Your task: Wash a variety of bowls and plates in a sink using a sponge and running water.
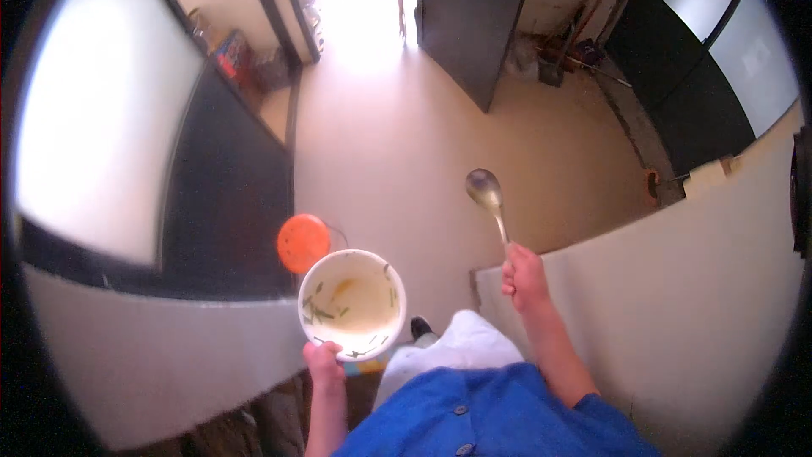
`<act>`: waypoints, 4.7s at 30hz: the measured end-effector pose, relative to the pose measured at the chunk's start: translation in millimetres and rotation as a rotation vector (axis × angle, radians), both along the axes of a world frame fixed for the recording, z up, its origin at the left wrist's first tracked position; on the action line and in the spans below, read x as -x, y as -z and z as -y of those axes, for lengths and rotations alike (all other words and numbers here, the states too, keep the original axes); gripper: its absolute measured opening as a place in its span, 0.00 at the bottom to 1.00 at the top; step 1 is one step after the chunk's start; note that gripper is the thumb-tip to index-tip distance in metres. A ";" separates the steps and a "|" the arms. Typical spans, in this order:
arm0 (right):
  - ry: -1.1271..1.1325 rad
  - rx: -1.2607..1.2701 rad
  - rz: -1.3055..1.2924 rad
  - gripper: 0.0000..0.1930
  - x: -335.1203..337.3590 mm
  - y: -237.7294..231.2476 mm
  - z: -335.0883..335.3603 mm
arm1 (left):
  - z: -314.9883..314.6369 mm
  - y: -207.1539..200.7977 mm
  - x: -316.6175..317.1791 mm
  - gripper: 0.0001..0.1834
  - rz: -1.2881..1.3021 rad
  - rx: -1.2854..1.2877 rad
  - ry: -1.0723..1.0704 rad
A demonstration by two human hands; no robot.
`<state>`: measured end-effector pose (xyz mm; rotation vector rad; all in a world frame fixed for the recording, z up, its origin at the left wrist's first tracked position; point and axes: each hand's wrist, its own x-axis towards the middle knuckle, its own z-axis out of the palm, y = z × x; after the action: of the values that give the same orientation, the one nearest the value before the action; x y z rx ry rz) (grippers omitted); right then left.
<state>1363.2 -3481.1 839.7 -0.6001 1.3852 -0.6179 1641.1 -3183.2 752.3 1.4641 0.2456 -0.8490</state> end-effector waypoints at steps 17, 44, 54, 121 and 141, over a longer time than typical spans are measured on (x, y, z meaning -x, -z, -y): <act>0.060 -0.115 -0.030 0.10 142.0 24.7 698.4 | 578.6 -108.3 124.2 0.35 -0.070 0.049 -0.283; 0.065 -0.179 -0.644 0.13 -771.1 274.1 1758.7 | 1768.3 36.4 -981.1 0.33 -0.142 0.029 -0.220; -0.275 0.147 -0.172 0.11 -1341.3 181.9 2288.2 | 2180.7 136.1 -1318.1 0.33 -0.297 0.116 -0.247; 1.394 0.279 -0.243 0.07 -690.7 118.5 5175.4 | 5706.2 90.3 -876.4 0.39 -0.349 0.189 1.131; 0.433 -0.458 -0.789 0.11 -77.3 306.5 5497.7 | 6138.5 73.7 -74.2 0.35 -0.369 0.218 1.683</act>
<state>1440.5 -8978.8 533.2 -0.1544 2.3538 -0.3770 1715.3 -9321.7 678.7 1.0505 -0.9474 -2.3664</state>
